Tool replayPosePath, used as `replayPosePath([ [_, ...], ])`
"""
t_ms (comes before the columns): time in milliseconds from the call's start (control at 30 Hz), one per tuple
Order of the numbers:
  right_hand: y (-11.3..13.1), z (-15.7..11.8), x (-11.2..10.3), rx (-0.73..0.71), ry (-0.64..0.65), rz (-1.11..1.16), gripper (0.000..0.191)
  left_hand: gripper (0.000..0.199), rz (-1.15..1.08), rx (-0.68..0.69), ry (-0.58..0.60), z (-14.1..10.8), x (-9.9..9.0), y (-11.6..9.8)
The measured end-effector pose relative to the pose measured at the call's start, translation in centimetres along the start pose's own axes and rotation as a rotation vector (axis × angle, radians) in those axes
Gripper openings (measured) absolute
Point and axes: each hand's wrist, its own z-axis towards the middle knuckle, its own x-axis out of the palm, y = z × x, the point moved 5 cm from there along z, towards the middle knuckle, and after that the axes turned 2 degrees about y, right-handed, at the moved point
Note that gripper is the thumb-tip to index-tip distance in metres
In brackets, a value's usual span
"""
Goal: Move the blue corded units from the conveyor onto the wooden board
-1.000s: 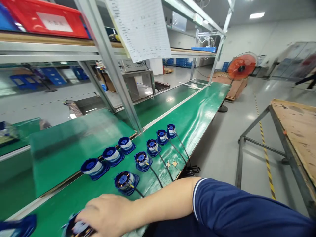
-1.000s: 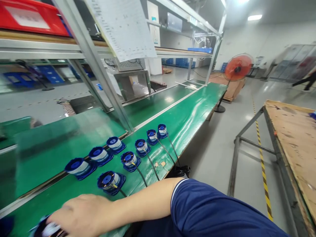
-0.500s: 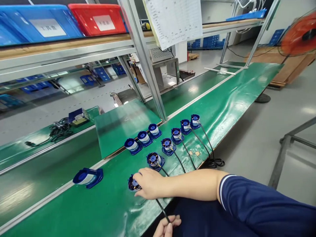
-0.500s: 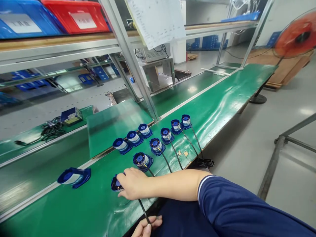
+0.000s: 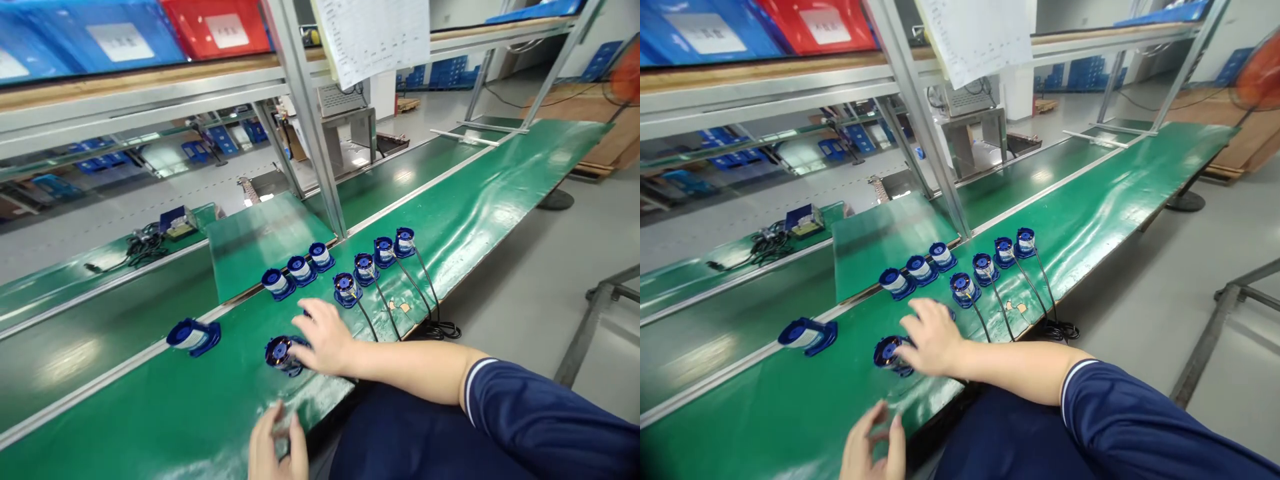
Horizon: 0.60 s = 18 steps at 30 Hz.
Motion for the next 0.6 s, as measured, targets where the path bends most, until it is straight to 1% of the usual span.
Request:
replayPosePath([
  [33, -0.9, -0.1, -0.4, 0.062, -0.003, -0.020, 0.051, 0.051, 0.067, 0.117, -0.020, 1.3, -0.1, -0.8],
  [100, -2.6, -0.2, -0.4, 0.161, 0.063, -0.047, 0.048, 0.069, 0.185, 0.286, -0.019, 4.0, 0.4, -2.1],
  [200, -4.2, 0.2, 0.7, 0.215, 0.147, -0.045, 0.048, 0.078, 0.321, 0.440, 0.064, 7.5, 2.4, -2.9],
  [267, -4.7, 0.6, 1.2, 0.237, 0.158, -0.027, 0.046, 0.078, 0.363, 0.522, 0.135, 9.1, 3.7, -2.9],
  [333, -5.0, 1.1, 1.5, 0.234, 0.180, -0.012, 0.043, 0.072, 0.377, 0.596, 0.167, 10.1, 4.3, -2.9],
  [467, -5.2, 2.0, 1.1, 0.207, 0.237, -0.052, 0.039, 0.057, 0.414, 0.701, 0.157, 11.4, 4.5, -3.2],
  [533, -4.9, 2.1, 0.7, 0.187, 0.258, -0.059, 0.037, 0.056, 0.448, 0.731, 0.183, 11.6, 4.7, -3.3],
  [600, -4.4, 2.2, 0.0, 0.160, 0.230, -0.031, 0.036, 0.057, 0.478, 0.724, 0.215, 11.8, 4.9, -3.3],
])
